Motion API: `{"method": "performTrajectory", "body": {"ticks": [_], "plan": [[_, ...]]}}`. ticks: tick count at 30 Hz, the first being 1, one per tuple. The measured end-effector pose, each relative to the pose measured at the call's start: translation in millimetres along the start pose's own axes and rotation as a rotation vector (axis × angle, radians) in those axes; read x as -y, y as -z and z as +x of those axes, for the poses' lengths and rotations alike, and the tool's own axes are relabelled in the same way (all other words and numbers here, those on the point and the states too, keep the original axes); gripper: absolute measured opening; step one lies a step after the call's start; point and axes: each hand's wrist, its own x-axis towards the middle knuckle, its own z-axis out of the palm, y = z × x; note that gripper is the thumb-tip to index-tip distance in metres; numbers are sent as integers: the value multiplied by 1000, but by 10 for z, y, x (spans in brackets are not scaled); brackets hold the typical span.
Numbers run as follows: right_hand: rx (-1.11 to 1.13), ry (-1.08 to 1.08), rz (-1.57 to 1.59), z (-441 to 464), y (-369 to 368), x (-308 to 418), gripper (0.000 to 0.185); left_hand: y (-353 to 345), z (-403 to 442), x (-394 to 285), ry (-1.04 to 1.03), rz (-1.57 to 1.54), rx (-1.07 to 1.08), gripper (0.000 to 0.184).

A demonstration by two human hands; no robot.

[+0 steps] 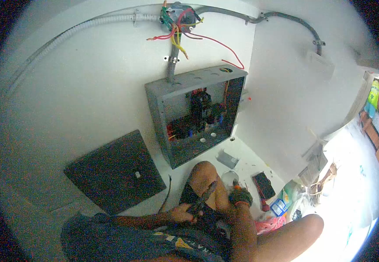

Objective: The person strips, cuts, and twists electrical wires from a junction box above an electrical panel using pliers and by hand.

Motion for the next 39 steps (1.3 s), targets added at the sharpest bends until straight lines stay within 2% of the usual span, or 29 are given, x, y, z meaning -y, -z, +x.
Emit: {"method": "performTrajectory", "body": {"ticks": [2, 4, 5, 6, 7, 8, 9, 10, 11, 12, 13, 15, 16, 17, 18, 19, 21, 22, 25, 26, 27, 28, 29, 30, 32, 35, 36, 38, 39], "plan": [[24, 8, -56, 117, -123, -79, 44, -5, -244, -81, 28, -162, 70, 58], [-155, 305, -73, 226, -84, -154, 47, -80, -617, -580, 195, 287, -243, 70], [-204, 211, 555, 434, -200, -176, 45, -58, -636, -478, 201, 279, -230, 70], [-124, -3, 579, -190, 955, 626, 38, -39, -630, -326, 162, 207, -218, 74], [-270, 129, 664, 192, 708, 491, 41, -19, -607, -250, 118, 139, -210, 77], [-370, 206, 734, 114, 1044, 702, 41, -39, -641, -340, 116, 136, -208, 77], [-341, 279, 1050, 19, 1368, 940, 44, -80, -720, -512, 110, 178, -271, 66], [-299, 580, 1413, -67, 1514, 1114, 58, -86, -760, -620, 106, 220, -332, 54], [-182, 707, 1574, -160, 1684, 1248, 71, -53, -745, -654, 109, 217, -323, 54], [10, 790, 1875, -246, 1841, 1400, 80, -13, -712, -682, 54, 153, -291, 43], [3, 791, 1871, -346, 1993, 1517, 80, 16, -674, -685, -5, 90, -260, 33], [384, 860, 2228, -554, 2278, 1706, 67, 112, -554, -519, -61, -46, -208, 27], [379, 861, 2227, -645, 2459, 1798, 67, 148, -525, -469, -114, -182, -159, 22], [224, 731, 1996, -719, 2652, 1881, 59, 166, -561, -556, -116, -180, -155, 22], [80, 605, 1761, -709, 2799, 1936, 51, 210, -624, -741, -143, -104, -189, 22], [74, 609, 1764, -561, 2879, 1963, 51, 253, -673, -918, -170, -28, -223, 21], [-676, 579, 792, -352, 3029, 2059, 38, 320, -709, -1124, -238, -5, -264, 25], [-858, 687, 416, -424, 3181, 2026, 30, 355, -730, -1257, -310, 13, -310, 29], [-950, 679, 245, -465, 3477, 2165, 26, 415, -1027, -2023, -173, 163, -443, 43], [-938, 645, 165, -440, 3534, 2196, 35, 470, -984, -2059, -174, 165, -445, 43], [-942, 644, 166, -387, 3556, 2203, 35, 542, -904, -2057, -334, 149, -490, 48], [-1059, 680, 144, -314, 3553, 2196, 39, 617, -815, -2055, -494, 131, -533, 53], [-1176, 717, 119, -274, 3559, 2191, 43, 704, -708, -2067, -500, 129, -534, 53], [-1179, 722, 117, -285, 3586, 2194, 43, 799, -600, -2093, -583, 32, -514, 52], [-1191, 793, 77, -310, 3620, 2199, 65, 939, -494, -2191, -663, -70, -494, 52], [-1276, 814, -44, -216, 3687, 2252, 71, 1078, -418, -2382, -719, -97, -404, 52], [-1274, 813, -44, -245, 3698, 2280, 71, 1080, -418, -2454, -728, -117, -398, 51], [-1098, 642, 111, -348, 3762, 2346, 50, 1073, -438, -2583, -737, -137, -392, 50], [-1098, 643, 113, -396, 3810, 2342, 50, 1068, -460, -2642, -720, -153, -382, 64]]}}
